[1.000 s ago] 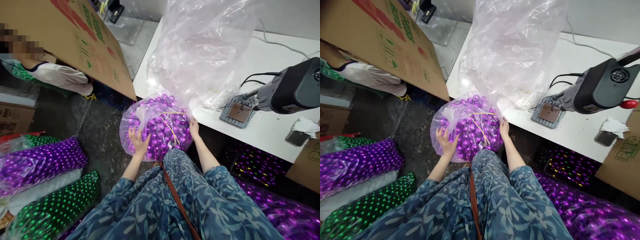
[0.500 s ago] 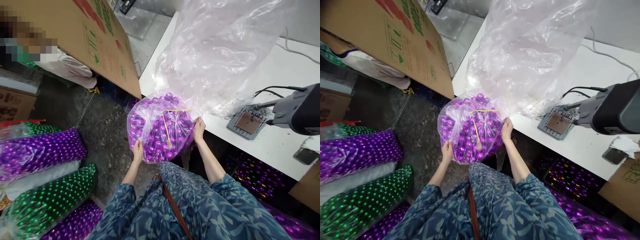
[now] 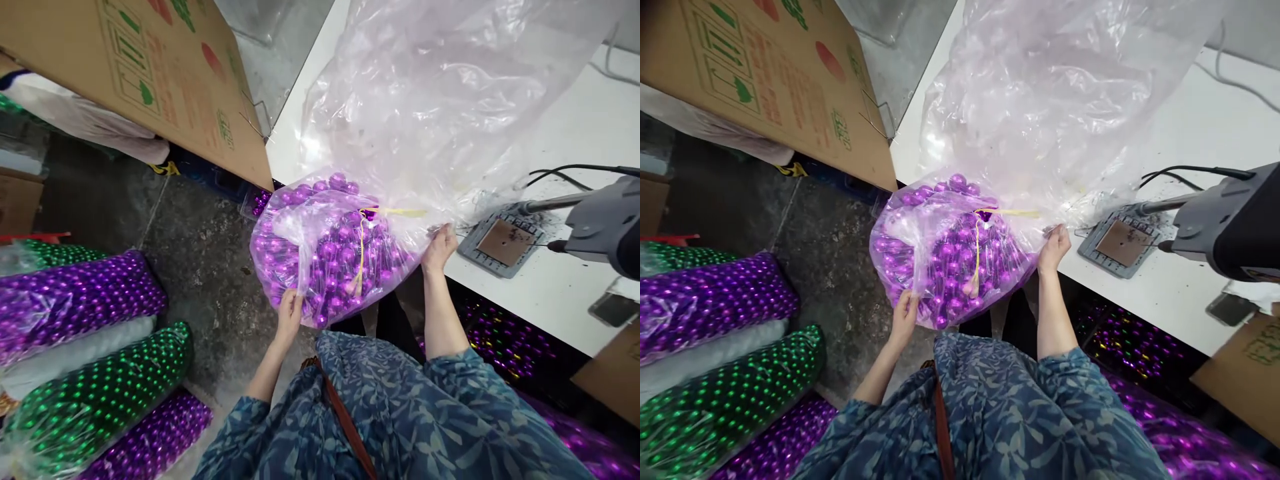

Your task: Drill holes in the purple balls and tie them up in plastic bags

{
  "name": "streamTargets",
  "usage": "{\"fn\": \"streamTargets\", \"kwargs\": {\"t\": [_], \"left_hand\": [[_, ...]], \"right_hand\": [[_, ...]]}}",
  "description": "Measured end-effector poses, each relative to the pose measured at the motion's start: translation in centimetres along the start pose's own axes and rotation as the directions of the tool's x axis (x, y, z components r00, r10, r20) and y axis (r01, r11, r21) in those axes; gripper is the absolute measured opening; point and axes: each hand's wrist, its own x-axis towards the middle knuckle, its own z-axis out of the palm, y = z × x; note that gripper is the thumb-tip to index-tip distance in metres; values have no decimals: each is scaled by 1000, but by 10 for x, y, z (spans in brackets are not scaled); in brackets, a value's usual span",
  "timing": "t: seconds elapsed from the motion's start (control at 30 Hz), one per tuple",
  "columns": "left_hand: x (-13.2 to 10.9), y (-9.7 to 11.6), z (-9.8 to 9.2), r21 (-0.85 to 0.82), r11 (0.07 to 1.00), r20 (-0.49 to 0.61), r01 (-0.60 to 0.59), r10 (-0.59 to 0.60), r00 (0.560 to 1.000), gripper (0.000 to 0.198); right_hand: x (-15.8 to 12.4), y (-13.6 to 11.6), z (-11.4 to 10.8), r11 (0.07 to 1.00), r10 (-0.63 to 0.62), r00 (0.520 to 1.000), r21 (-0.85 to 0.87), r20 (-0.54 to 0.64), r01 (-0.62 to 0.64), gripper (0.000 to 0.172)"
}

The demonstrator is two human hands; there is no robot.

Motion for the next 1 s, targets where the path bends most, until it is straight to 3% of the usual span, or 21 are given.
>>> {"fn": "streamTargets", "kwargs": {"t": [0.13, 0.23, 0.3, 0.37, 0.43, 0.5, 0.6, 0.67, 0.83, 0.9, 1.0], "left_hand": [[8, -3, 20, 251, 962, 6, -110, 112, 994, 37], [17, 2, 34, 350, 931, -137, -107, 163, 977, 51], [27, 13, 43, 415, 898, -273, -148, 278, 921, 61], [40, 30, 52, 491, 833, -328, -254, 447, 832, 62], [55, 50, 60, 530, 735, -254, -422, 613, 748, 52], [69, 72, 70, 503, 632, -105, -590, 722, 684, 43], [85, 101, 89, 409, 522, 104, -748, 788, 607, 43], [91, 115, 103, 351, 481, 210, -803, 796, 568, 43], [95, 128, 134, 299, 496, 390, -816, 717, 578, 38], [92, 126, 144, 275, 515, 450, -812, 677, 582, 37], [87, 121, 151, 261, 551, 472, -792, 643, 603, 36]], "right_hand": [[17, 9, -19, 996, 80, 995, -44, 54, -78, 52], [20, 10, -23, 990, 128, 984, -71, 125, -120, 48], [19, 10, -23, 987, 147, 975, -91, 165, -134, 47], [16, 11, -22, 985, 157, 970, -106, 184, -139, 49], [9, 11, -23, 985, 156, 968, -109, 197, -137, 53], [1, 8, -27, 987, 146, 963, -94, 225, -128, 55], [-2, -3, -31, 993, 117, 957, -49, 264, -108, 59], [12, -18, -30, 995, 100, 968, -21, 232, -98, 64], [88, -64, 4, 985, 163, 986, -70, 35, -160, 76], [109, -74, 27, 968, 227, 973, -115, 33, -222, 73], [118, -83, 53, 950, 288, 950, -161, 118, -268, 56]]}}
